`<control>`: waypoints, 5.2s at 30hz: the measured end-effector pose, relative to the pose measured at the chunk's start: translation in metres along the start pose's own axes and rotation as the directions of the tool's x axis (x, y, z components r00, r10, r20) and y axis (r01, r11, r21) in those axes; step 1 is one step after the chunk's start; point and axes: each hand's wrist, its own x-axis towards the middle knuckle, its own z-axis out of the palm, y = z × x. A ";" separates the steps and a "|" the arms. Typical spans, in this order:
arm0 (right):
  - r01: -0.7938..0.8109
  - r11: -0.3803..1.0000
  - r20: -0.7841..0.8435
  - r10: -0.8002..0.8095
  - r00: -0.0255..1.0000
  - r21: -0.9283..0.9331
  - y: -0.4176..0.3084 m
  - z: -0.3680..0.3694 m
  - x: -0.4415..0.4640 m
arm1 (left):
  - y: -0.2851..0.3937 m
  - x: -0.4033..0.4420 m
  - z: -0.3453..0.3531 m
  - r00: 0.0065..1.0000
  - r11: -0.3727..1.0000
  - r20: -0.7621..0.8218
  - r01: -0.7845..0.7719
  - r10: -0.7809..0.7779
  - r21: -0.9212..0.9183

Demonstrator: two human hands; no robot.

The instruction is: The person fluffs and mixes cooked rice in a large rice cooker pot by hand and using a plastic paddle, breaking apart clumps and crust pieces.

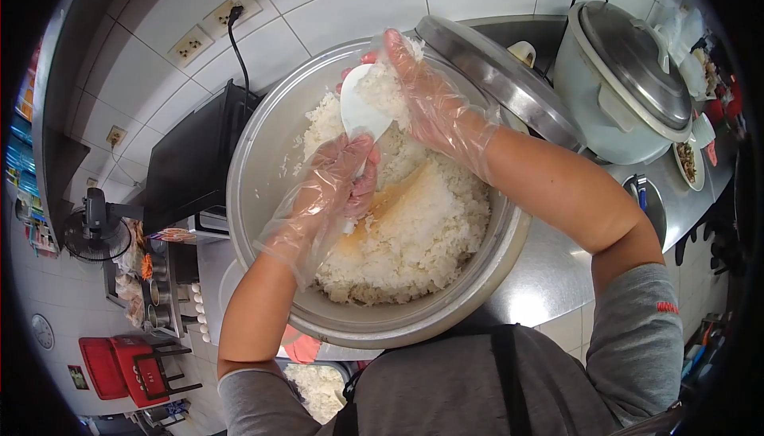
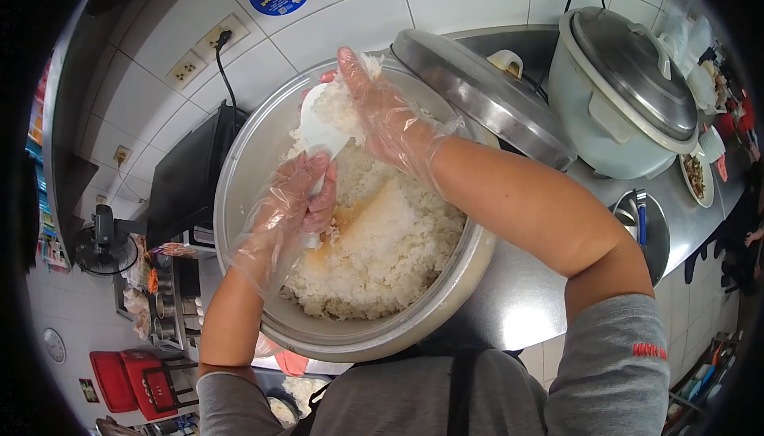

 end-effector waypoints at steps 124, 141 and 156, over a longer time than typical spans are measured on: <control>-0.160 0.911 0.383 0.002 0.924 0.380 -0.007 0.049 -0.014 | -0.010 -0.024 -0.008 0.954 0.953 -0.173 -0.270 0.245 -0.139; -0.176 0.917 0.365 0.036 0.930 0.358 0.001 0.046 -0.011 | -0.011 -0.020 -0.014 0.927 0.943 -0.312 -0.276 0.209 -0.188; -0.159 0.920 0.327 0.036 0.944 0.359 0.004 0.043 -0.007 | -0.013 -0.021 -0.014 0.917 0.967 -0.321 -0.256 0.239 -0.009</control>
